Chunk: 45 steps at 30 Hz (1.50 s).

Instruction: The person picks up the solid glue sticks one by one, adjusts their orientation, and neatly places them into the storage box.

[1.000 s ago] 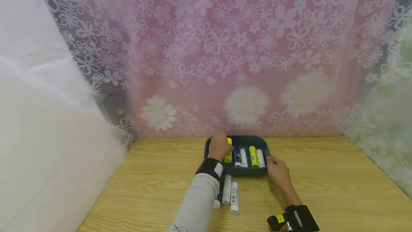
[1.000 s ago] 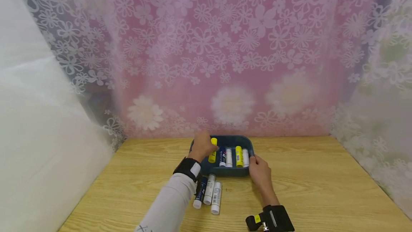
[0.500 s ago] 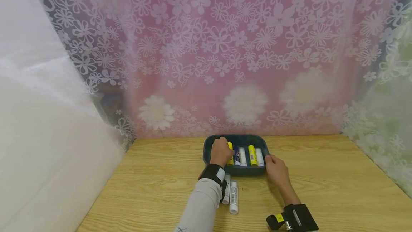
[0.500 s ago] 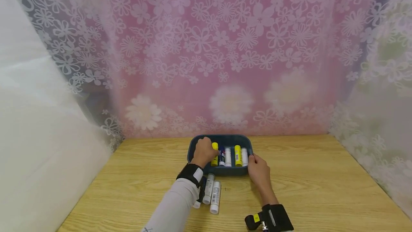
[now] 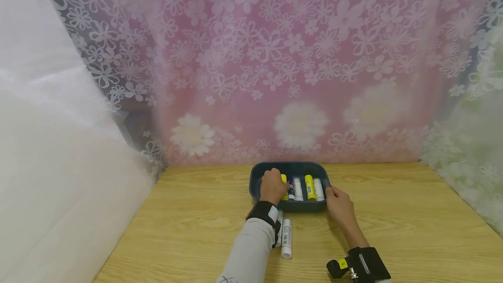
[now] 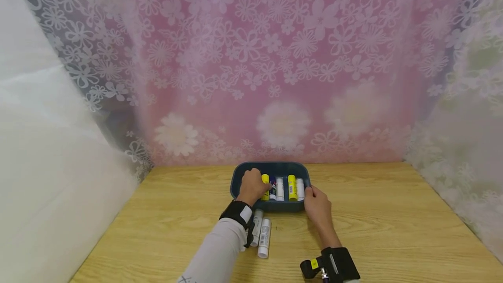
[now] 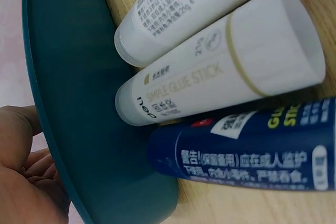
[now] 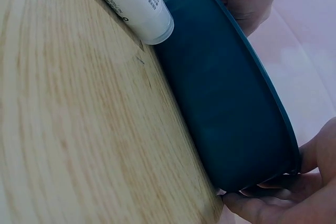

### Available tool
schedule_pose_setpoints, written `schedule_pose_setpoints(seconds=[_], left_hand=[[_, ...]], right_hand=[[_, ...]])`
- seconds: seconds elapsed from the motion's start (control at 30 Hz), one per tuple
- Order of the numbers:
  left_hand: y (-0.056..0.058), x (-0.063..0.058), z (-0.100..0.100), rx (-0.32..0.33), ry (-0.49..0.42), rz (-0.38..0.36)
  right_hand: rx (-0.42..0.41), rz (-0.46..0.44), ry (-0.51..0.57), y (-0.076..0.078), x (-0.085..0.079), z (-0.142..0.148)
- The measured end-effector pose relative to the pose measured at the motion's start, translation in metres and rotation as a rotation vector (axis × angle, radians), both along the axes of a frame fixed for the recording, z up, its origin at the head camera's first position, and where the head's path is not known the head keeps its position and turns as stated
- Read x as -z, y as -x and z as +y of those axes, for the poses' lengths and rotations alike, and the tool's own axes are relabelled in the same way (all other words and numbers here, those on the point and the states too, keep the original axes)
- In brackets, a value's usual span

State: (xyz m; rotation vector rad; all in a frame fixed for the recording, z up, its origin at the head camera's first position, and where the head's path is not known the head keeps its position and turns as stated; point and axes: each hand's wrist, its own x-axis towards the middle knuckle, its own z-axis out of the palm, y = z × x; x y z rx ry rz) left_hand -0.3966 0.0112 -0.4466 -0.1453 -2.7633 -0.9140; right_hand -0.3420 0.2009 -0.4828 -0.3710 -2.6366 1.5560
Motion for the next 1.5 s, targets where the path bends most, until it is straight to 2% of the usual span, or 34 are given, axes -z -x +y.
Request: schedule_pose_setpoints(seconds=[0.17, 0.43, 0.67, 1.2, 1.5], left_hand=[[0.0, 0.002, 0.005, -0.014, -0.002, -0.017], [0.0, 0.013, 0.005, -0.035, 0.004, -0.025], [0.006, 0.016, 0.009, -0.046, 0.017, -0.06], [0.002, 0.016, 0.009, -0.05, 0.027, -0.042], [0.003, 0.016, 0.008, -0.05, 0.026, -0.067]], right_hand=[[-0.008, 0.006, -0.001, -0.001, 0.001, 0.002], [-0.009, -0.004, 0.009, -0.001, 0.002, -0.001], [-0.004, 0.008, 0.0, 0.001, 0.001, 0.001], [-0.011, 0.002, -0.002, -0.002, -0.003, 0.001], [-0.004, 0.009, -0.01, -0.001, -0.001, 0.0]])
